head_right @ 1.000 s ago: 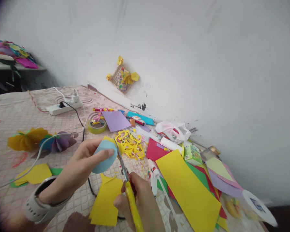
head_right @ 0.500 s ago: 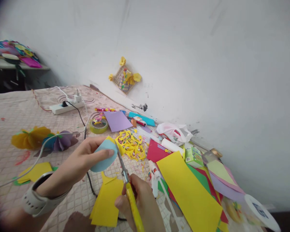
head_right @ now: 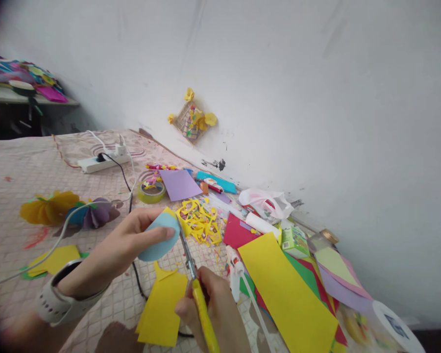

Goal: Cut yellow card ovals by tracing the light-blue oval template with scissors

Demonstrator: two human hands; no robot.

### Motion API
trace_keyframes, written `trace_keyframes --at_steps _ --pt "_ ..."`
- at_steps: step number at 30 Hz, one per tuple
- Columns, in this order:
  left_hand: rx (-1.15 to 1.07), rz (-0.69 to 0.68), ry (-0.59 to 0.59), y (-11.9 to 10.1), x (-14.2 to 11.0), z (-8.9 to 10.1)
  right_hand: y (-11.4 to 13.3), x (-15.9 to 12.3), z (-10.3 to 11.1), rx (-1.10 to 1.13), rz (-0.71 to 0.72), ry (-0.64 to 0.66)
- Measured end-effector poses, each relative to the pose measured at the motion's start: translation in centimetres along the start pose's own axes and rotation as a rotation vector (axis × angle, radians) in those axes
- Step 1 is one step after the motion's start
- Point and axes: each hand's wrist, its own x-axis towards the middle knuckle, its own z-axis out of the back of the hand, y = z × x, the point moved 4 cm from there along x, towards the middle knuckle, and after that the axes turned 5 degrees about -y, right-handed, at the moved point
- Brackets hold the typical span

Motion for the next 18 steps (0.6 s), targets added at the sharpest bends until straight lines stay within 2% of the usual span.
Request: trace_keyframes --at_steps 18 --pt "-0.011 0.007 -0.005 0.02 0.19 -0.09 0.34 -0.03 0.59 -0.022 -0.037 -0.009"
